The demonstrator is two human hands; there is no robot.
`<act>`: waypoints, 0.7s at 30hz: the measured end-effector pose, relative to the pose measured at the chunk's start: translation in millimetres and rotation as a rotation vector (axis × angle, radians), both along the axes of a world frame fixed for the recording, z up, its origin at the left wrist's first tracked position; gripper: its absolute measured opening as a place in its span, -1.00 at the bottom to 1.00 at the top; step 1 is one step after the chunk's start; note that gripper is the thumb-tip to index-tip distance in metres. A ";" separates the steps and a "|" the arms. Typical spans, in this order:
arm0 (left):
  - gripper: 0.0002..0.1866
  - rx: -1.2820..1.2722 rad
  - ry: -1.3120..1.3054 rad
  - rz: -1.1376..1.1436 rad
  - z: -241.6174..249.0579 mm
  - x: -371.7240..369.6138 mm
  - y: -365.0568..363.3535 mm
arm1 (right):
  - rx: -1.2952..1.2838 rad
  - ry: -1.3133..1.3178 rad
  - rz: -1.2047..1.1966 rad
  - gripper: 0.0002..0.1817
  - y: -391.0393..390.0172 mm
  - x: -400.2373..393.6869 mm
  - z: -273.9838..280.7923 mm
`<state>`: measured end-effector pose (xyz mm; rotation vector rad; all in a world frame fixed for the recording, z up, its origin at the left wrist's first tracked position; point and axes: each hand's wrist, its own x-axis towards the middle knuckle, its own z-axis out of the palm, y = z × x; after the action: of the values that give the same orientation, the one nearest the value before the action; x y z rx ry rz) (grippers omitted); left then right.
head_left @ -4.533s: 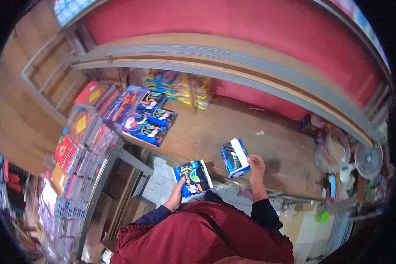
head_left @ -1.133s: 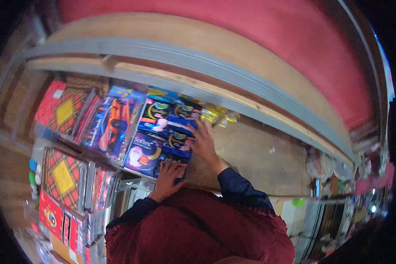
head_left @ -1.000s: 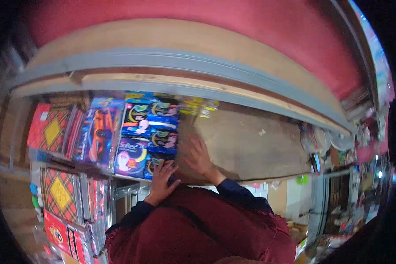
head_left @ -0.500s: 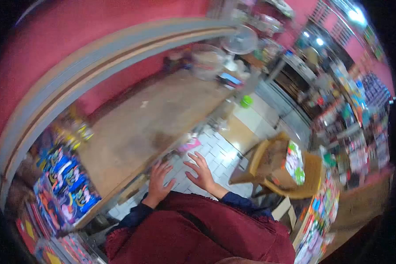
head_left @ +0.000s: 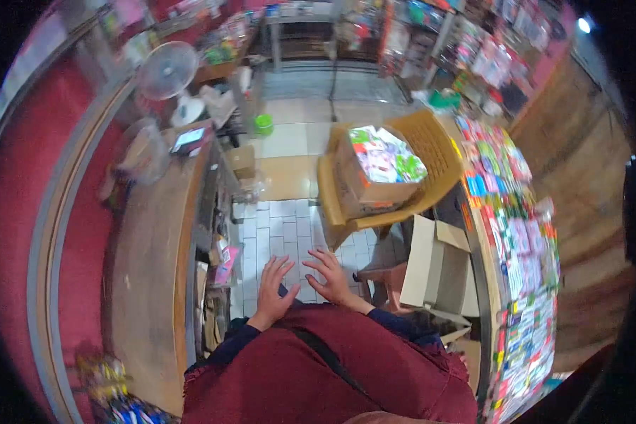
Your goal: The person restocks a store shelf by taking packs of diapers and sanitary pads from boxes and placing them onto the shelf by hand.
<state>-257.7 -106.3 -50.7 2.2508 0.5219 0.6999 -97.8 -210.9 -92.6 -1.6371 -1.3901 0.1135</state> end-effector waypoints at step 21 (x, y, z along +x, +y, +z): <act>-0.51 -0.111 -0.073 -0.671 -18.8 288.4 199.7 | -0.031 0.029 -0.616 -0.74 123.2 174.0 5.3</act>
<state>30.6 93.4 -69.5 2.0945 -0.2302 0.3870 76.2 -87.8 -87.3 -2.0059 -0.8141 -0.2006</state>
